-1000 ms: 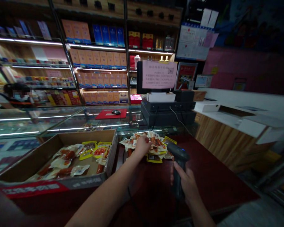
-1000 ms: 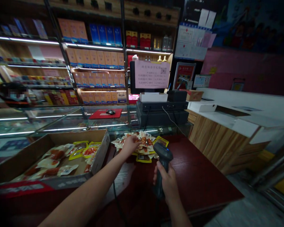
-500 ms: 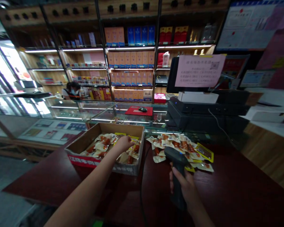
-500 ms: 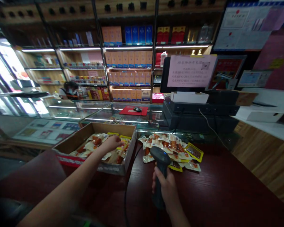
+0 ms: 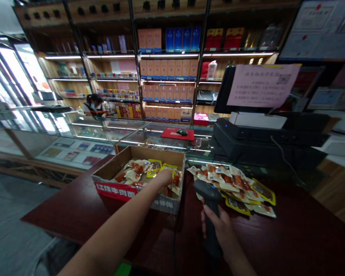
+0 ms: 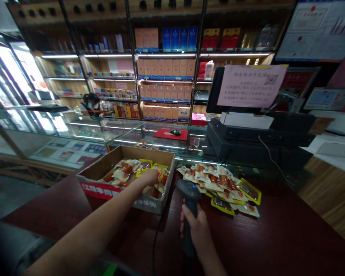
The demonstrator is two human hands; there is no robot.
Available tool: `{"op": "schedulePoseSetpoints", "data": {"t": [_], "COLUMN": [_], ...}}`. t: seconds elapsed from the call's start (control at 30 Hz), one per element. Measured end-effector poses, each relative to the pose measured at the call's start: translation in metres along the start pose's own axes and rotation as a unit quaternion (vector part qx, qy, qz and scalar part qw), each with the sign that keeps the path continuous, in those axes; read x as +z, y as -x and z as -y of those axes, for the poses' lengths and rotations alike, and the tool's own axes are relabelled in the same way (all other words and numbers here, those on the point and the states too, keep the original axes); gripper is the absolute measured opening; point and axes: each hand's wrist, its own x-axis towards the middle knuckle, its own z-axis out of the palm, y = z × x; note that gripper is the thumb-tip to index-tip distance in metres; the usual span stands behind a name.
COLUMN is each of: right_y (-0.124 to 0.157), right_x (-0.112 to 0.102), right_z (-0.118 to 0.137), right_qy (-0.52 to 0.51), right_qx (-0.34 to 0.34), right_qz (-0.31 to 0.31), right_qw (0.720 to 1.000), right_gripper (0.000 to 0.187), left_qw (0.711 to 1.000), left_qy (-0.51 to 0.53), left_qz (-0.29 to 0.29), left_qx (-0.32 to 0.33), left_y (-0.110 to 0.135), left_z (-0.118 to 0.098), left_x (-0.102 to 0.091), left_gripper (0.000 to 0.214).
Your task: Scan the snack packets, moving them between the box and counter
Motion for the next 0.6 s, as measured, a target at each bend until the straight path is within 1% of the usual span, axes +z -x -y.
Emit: {"op": "schedulePoseSetpoints", "data": {"t": [0.07, 0.1, 0.17, 0.23, 0.3, 0.37, 0.47, 0.6], "right_y": [0.0, 0.0, 0.001, 0.002, 0.003, 0.004, 0.005, 0.006], "right_x": [-0.001, -0.001, -0.002, -0.003, -0.003, -0.003, -0.001, 0.002], "right_z": [-0.001, -0.001, -0.001, 0.0, 0.001, 0.001, 0.002, 0.003], "right_qy": [0.004, 0.007, 0.012, 0.012, 0.008, 0.006, 0.009, 0.015], "right_qx": [0.003, 0.003, 0.002, 0.0, 0.001, 0.004, 0.01, 0.014], "right_qz": [0.002, 0.002, 0.003, 0.003, 0.002, 0.002, 0.005, 0.006], "right_qw": [1.0, 1.0, 1.0, 1.0, 1.0, 1.0, 1.0, 1.0], "right_gripper": [0.043, 0.043, 0.044, 0.045, 0.045, 0.045, 0.045, 0.048], "left_qw": [0.999, 0.998, 0.994, 0.989, 0.987, 0.975, 0.936, 0.886], "left_qy": [-0.032, -0.05, -0.08, -0.07, 0.019, 0.155, 0.321, 0.448], "left_qz": [-0.011, -0.027, -0.075, -0.129, -0.155, -0.151, -0.127, -0.105], "left_qx": [-0.02, -0.025, -0.019, -0.018, -0.032, -0.051, -0.069, -0.055], "left_y": [0.001, 0.002, 0.006, 0.01, 0.017, 0.025, 0.04, 0.057], "left_z": [-0.003, -0.004, -0.006, -0.008, -0.009, -0.01, -0.01, -0.008], "left_x": [-0.008, -0.012, -0.022, -0.03, -0.036, -0.04, -0.044, -0.045], "left_gripper": [0.02, 0.019, 0.016, 0.015, 0.014, 0.013, 0.013, 0.017]}}
